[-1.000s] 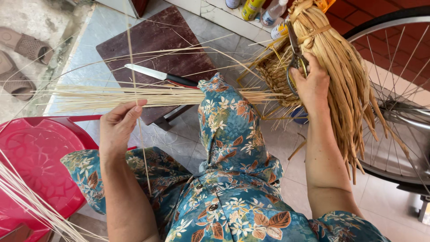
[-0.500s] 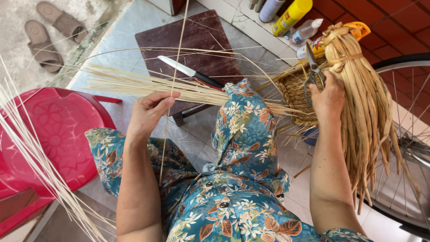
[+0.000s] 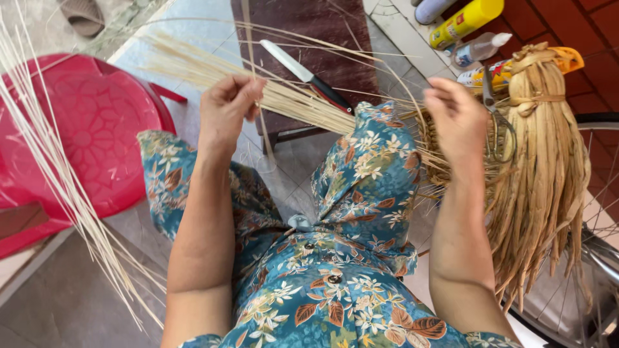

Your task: The person sits on the floor and uses a knife to split long bamboo strips into thinner strands. They hold the strips with one hand and draw the knife along the length to separate them, repeating the process on multiple pieces.

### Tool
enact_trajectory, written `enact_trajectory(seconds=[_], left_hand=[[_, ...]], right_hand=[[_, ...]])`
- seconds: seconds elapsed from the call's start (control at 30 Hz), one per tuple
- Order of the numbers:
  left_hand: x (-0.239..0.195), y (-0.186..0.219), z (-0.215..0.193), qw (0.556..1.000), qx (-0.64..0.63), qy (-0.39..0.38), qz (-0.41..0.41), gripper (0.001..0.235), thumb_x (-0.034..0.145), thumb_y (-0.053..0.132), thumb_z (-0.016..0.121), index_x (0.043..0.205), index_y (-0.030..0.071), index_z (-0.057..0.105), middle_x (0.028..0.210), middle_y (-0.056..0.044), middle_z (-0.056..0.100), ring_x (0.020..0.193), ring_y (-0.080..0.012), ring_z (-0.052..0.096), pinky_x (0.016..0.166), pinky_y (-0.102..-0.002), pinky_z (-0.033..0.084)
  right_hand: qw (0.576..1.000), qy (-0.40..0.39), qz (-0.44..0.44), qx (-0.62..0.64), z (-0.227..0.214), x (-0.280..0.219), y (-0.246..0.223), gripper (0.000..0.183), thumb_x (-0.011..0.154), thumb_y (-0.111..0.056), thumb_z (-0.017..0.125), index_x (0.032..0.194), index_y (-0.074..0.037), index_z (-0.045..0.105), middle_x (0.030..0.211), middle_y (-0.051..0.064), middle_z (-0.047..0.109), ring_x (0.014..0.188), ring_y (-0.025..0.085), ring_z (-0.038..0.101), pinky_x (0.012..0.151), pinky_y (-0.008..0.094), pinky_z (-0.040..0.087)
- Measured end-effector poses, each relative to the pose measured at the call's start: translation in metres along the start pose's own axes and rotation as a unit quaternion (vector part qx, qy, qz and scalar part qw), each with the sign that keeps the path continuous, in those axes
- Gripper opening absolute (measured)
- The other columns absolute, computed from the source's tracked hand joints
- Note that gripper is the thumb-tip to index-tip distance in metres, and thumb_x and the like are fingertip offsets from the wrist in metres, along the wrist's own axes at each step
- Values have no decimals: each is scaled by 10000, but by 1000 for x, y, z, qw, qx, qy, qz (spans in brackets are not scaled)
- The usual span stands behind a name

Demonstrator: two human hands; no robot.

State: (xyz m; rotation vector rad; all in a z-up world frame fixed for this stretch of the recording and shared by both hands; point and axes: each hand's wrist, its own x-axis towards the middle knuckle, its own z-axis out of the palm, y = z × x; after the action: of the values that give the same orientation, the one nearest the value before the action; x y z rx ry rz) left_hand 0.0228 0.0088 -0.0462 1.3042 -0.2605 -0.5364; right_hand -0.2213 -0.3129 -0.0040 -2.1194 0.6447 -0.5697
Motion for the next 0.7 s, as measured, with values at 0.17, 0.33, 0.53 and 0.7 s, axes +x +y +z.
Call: enact_trajectory(seconds=[0.17,0.33,0.53,0.7], left_hand=[[9,0,-12,990,-110,80,22,215,970,225,769,1073,38,744,855,-7,708,672,-59,628,569,-207,474],[15,-1,-13,983,-152,96,34,221,965,231,785,1072,43,740,851,-14,701,667,-67,625,568,-215,482],[13,9,-4,985,-133,96,58,212,970,217,753,1091,44,741,864,-26,721,692,-84,674,604,-225,533],[6,21,-6,981,-147,113,62,213,979,208,731,1105,37,740,921,-35,738,750,-93,687,642,-229,534]], right_hand=[[956,-288,-14,-54,88,73,-22,345,936,-131,730,1267,-40,697,1105,97,758,1003,166,716,876,291,563],[900,-391,-38,-187,134,99,-25,373,890,-222,763,1210,-43,700,1068,122,752,984,236,727,875,349,561],[860,-431,-48,-268,166,108,-24,470,820,-294,833,1145,-25,625,941,138,729,903,301,701,815,419,541],[859,-424,-58,-281,175,113,-15,494,766,-235,835,1147,-40,589,956,159,694,900,330,676,783,439,526]])
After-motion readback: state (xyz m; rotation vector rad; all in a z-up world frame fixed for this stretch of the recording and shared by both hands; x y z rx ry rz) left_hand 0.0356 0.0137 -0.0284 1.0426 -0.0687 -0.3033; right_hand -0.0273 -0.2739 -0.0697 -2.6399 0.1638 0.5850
